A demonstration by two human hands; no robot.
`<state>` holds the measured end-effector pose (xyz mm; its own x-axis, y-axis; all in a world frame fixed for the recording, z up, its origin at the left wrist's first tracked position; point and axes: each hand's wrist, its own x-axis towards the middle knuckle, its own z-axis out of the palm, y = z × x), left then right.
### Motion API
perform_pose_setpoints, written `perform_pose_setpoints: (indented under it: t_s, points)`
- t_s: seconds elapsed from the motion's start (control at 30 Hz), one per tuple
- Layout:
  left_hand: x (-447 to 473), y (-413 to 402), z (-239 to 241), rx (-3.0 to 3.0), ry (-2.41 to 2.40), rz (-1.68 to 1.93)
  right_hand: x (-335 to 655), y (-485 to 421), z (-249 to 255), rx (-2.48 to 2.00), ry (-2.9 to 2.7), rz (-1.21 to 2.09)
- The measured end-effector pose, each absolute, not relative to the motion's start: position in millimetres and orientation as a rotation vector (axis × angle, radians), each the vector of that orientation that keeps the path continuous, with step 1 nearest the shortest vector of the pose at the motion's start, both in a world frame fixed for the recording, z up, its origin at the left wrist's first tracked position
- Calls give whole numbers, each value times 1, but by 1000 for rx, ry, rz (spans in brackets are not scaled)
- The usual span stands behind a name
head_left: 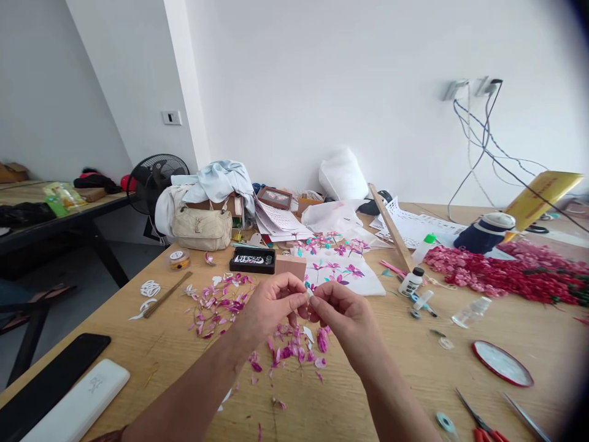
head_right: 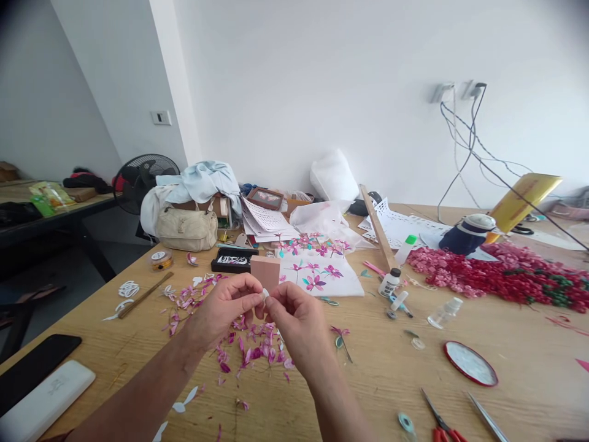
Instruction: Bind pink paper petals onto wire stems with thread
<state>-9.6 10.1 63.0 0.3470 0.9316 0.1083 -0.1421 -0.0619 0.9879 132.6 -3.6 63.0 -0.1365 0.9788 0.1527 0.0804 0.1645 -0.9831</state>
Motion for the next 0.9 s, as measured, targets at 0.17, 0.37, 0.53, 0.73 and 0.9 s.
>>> perform_pose_setpoints:
  t_s: [0.17, 0.37, 0.53, 0.73, 0.9]
  points:
    - [-12, 13, 59, 1302, 748, 1048, 132, -4, 67, -1060, -1359, 1241]
    - [-11, 14, 57, 1181, 649, 1024, 136, -2, 64, -958, -1259, 1447]
    - [-14, 16, 58, 1156, 672, 950, 141, 2, 61, -923, -1304, 1479]
    - [-16, 17, 57, 1098, 655, 895, 143, 4, 59, -895, -1289, 1582]
    - [-17, 17, 55, 1068, 574, 849, 145, 4, 60, -821, -1247, 1701]
